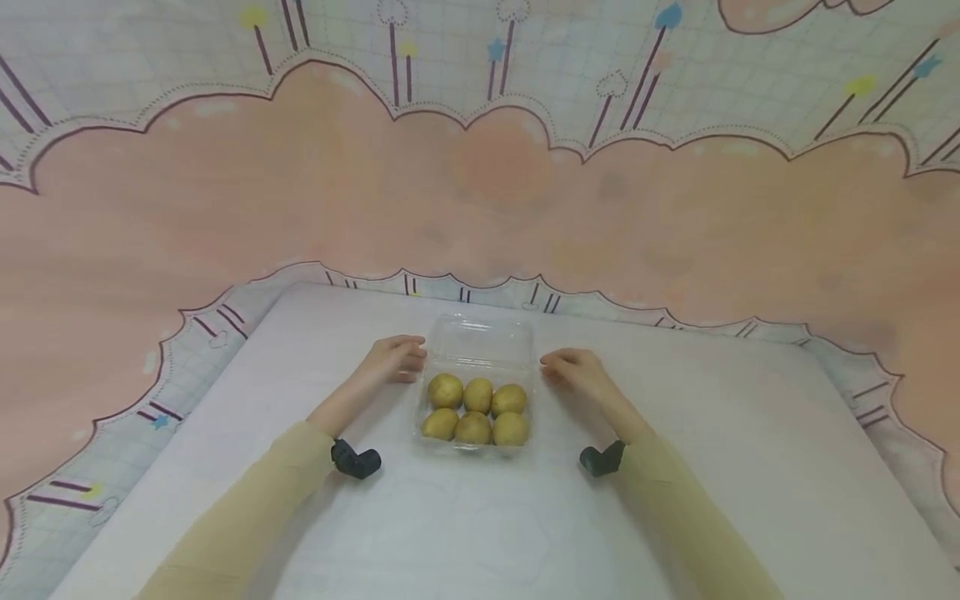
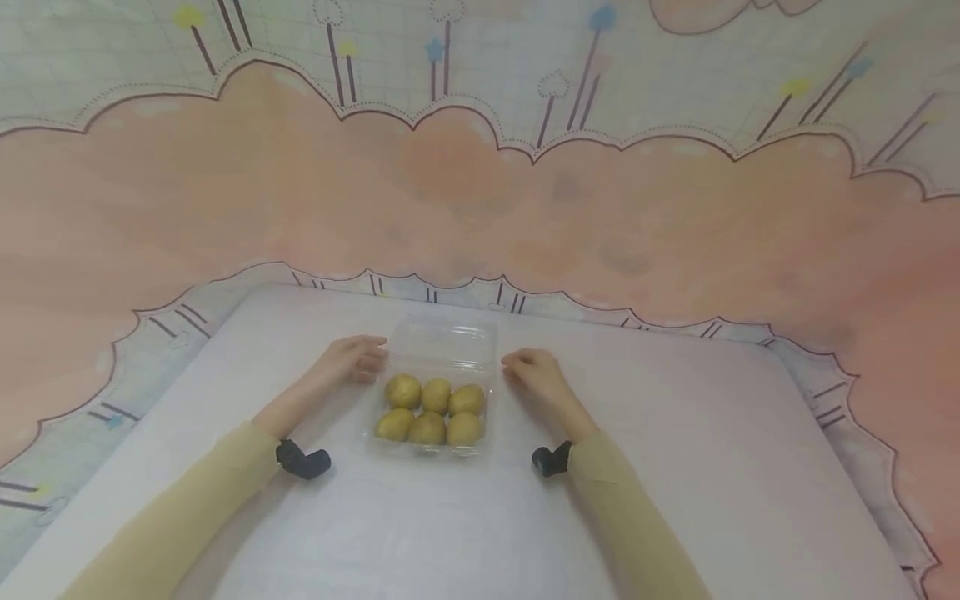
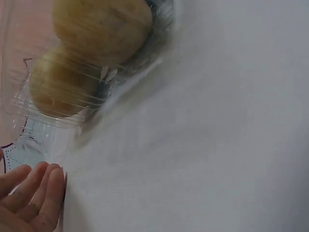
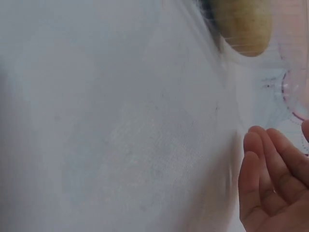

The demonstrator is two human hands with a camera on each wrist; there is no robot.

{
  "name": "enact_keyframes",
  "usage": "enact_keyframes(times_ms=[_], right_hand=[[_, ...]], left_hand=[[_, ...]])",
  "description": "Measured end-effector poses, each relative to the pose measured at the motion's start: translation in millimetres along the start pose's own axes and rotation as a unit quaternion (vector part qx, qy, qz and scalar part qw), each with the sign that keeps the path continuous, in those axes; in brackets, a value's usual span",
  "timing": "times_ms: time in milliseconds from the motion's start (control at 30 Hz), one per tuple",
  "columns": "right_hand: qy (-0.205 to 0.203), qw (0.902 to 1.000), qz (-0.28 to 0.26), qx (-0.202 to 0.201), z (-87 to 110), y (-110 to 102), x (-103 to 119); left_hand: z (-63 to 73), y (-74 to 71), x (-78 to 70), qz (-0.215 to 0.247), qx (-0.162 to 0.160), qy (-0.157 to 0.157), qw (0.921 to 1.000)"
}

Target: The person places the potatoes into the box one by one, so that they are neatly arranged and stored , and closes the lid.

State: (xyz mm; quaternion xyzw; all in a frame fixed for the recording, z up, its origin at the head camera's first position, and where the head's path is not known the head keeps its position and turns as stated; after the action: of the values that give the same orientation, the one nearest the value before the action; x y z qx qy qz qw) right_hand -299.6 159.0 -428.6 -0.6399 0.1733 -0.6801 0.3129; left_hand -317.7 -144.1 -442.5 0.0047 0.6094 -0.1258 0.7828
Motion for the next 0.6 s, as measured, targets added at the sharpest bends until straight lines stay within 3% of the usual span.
enact_keyframes(times_ms=[133, 300, 600], right_hand=[[0.026, 0.9993, -0.012, 0.024, -7.1, 3.3, -4.0], [0.042, 0.9988, -0.017, 0.018, -12.8, 7.6, -4.4], [0.047, 0.9979, -0.042, 0.015, -20.1, 14.8, -0.9]], left_hand=[[-10.6, 4.4, -2.6, -0.005, 0.010, -0.007, 0.9999], [-18.5, 8.2, -4.9, -0.003, 0.019, -0.014, 0.9997], [-17.9, 10.0, -11.3, -0.024, 0.015, -0.009, 0.9995]])
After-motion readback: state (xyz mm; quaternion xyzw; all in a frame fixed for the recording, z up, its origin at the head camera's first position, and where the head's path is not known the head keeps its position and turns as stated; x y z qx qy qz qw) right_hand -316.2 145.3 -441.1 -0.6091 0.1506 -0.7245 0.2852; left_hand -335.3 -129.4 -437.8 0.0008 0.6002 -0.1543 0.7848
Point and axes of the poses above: each hand's wrist, its own z-axis away from the middle knuckle, its own y-axis out of the palm, x = y × z, the point moved 7 cm from there along -z, towards the middle knuckle, and after that the axes turned 10 degrees about z, right-handed, at the moved point
